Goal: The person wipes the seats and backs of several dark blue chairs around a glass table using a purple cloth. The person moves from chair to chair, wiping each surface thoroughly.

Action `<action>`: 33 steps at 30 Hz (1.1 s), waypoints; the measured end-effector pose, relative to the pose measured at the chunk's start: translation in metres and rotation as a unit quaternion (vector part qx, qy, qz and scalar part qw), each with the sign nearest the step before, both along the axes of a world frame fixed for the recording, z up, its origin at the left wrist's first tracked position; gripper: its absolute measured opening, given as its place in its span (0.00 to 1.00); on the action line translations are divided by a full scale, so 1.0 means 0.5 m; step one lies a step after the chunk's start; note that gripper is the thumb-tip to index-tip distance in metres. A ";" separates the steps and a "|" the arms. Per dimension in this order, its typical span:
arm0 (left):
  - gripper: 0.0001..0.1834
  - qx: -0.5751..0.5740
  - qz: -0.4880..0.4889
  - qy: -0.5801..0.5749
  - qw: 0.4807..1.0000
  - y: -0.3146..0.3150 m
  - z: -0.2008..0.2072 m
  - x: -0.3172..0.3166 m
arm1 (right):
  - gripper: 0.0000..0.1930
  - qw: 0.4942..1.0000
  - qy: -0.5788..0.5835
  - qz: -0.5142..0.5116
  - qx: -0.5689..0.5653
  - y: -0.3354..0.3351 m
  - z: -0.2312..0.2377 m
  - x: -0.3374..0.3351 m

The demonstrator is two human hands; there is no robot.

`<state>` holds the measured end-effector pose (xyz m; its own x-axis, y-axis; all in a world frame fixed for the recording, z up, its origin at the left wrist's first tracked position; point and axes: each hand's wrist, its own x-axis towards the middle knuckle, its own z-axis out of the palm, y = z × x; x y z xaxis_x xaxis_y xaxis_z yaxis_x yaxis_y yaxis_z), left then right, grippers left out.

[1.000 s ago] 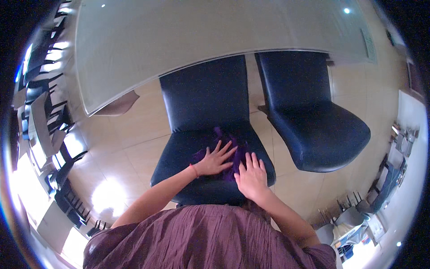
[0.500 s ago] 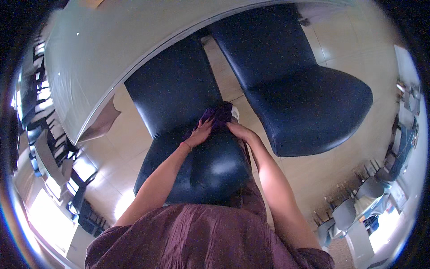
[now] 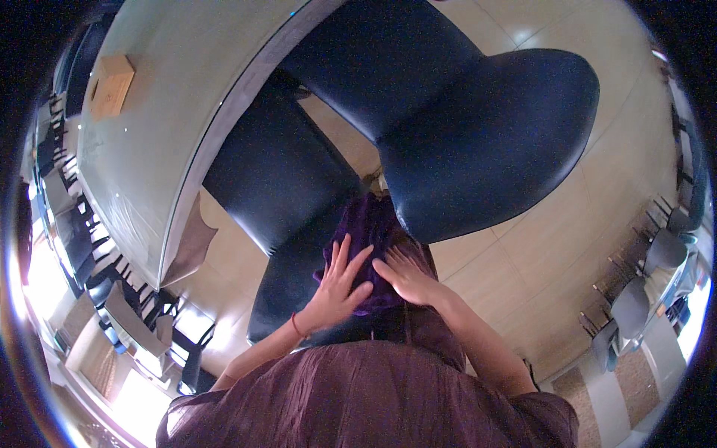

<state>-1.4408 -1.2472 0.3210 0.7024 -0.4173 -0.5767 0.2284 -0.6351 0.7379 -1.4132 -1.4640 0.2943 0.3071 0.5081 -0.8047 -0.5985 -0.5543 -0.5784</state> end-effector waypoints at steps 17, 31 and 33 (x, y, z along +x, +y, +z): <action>0.33 0.087 -0.065 0.175 0.978 0.023 -0.495 0.143 | 0.27 0.937 -0.080 -0.283 -0.189 0.148 -0.575 -0.154; 0.11 0.142 -0.269 -0.266 0.915 -0.020 -0.080 0.103 | 0.19 0.785 0.090 -0.605 0.094 0.080 -0.014 -0.101; 0.12 0.129 -0.247 -0.285 0.917 -0.015 -0.017 0.056 | 0.21 0.787 -0.075 -0.602 0.114 0.111 -0.005 -0.141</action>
<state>-1.4129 -1.2548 0.3123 0.6829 -0.6669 -0.2982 -0.5102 -0.7276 0.4587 -1.4839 -1.4084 0.2916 0.7593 -0.0965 -0.6435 -0.5262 0.4906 -0.6945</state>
